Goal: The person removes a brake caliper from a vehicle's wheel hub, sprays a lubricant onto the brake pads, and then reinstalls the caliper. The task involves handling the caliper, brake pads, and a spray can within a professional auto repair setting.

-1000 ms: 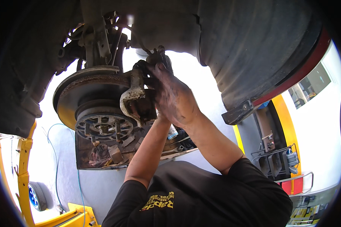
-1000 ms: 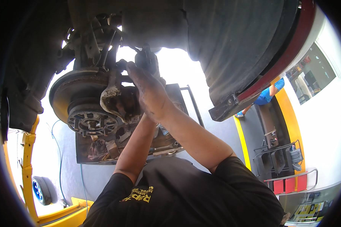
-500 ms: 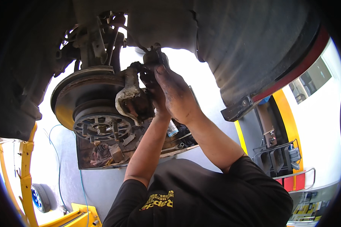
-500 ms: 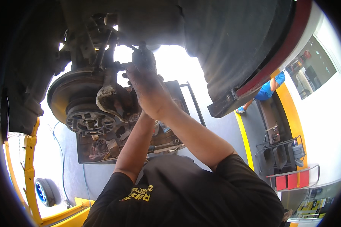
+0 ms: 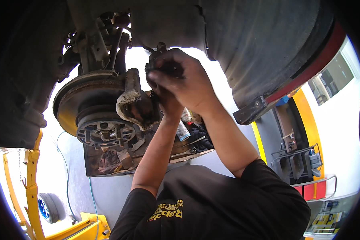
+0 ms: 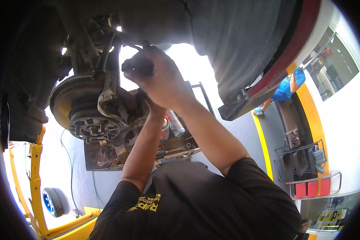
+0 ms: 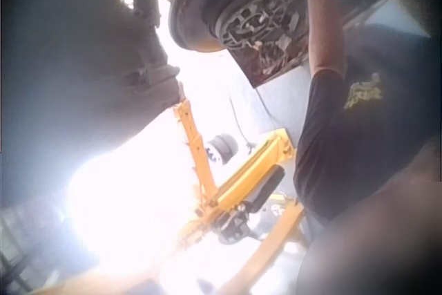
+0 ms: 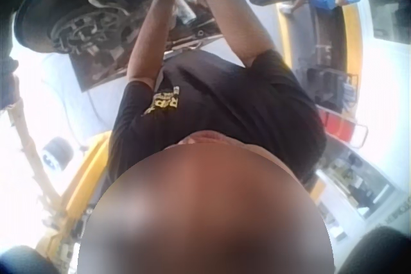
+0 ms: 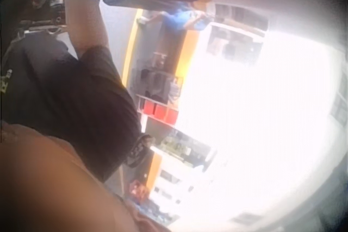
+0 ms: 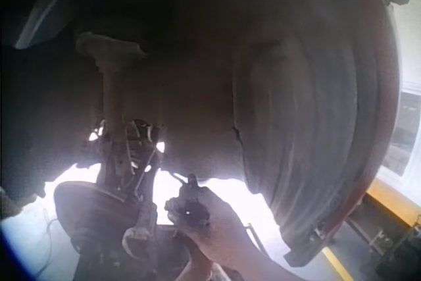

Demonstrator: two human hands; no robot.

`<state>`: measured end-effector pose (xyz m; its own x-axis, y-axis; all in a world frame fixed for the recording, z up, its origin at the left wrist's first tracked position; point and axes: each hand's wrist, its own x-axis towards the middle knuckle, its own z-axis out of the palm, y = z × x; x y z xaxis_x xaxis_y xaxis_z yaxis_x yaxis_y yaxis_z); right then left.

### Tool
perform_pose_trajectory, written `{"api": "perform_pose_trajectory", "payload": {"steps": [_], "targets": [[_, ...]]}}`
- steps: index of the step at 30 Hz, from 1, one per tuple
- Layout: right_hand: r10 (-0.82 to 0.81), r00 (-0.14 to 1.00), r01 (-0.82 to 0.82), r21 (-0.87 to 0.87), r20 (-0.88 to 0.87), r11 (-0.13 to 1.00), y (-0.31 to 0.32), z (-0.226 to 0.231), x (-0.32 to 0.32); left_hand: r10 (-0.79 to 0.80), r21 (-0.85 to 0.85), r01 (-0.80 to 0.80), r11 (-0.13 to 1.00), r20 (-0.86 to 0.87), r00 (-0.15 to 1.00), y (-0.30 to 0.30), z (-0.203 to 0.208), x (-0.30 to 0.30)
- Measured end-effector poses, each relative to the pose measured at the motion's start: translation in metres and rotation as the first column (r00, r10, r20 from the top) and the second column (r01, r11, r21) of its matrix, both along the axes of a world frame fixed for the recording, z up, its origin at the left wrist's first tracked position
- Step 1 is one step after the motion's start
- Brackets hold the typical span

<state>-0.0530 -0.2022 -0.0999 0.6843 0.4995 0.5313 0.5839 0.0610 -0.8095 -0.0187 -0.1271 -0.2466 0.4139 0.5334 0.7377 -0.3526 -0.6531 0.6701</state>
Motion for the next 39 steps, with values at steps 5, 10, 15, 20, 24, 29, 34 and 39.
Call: {"api": "perform_pose_trajectory", "payload": {"steps": [5, 10, 15, 20, 24, 29, 34, 39], "targets": [[0.034, 0.992, -0.017, 0.129, -0.126, 0.991, -0.026, -0.006, 0.03, 0.019, -0.058, -0.014, 0.998, 0.087, 0.996, -0.002, 0.011, -0.004], [-0.158, 0.985, 0.157, 0.013, 0.072, 0.987, -0.028, -0.023, 0.039, 0.04, -0.004, -0.04, 0.999, 0.078, 0.996, 0.0, 0.015, -0.003], [-0.184, 0.963, 0.215, -0.148, 0.199, 0.965, -0.027, -0.024, 0.037, 0.042, -0.004, -0.042, 0.999, 0.066, 0.997, 0.003, 0.011, -0.001], [-0.214, 0.907, 0.283, -0.149, 0.362, 0.948, -0.014, -0.023, 0.039, -0.005, -0.151, 0.011, 0.988, 0.041, 0.999, -0.001, 0.004, 0.001], [-0.226, 0.93, 0.281, -0.162, 0.291, 0.946, -0.011, -0.021, 0.04, 0.055, -0.058, -0.056, 0.997, -0.02, 0.998, 0.0, 0.002, 0.001], [-0.331, 0.878, 0.4, -0.15, 0.346, 0.904, 0.0, -0.017, 0.043, 0.047, -0.076, -0.05, 0.996, -0.038, 0.998, -0.001, 0.005, -0.003], [-0.379, 0.892, 0.415, -0.115, 0.247, 0.902, 0.008, -0.014, 0.043, 0.075, -0.111, -0.08, 0.991, -0.053, 0.996, -0.004, 0.008, -0.005], [-0.423, 0.893, 0.447, -0.2, 0.152, 0.872, 0.007, -0.009, 0.038, 0.093, -0.075, -0.092, 0.993, 0.003, 0.996, -0.002, 0.009, -0.006]]}}
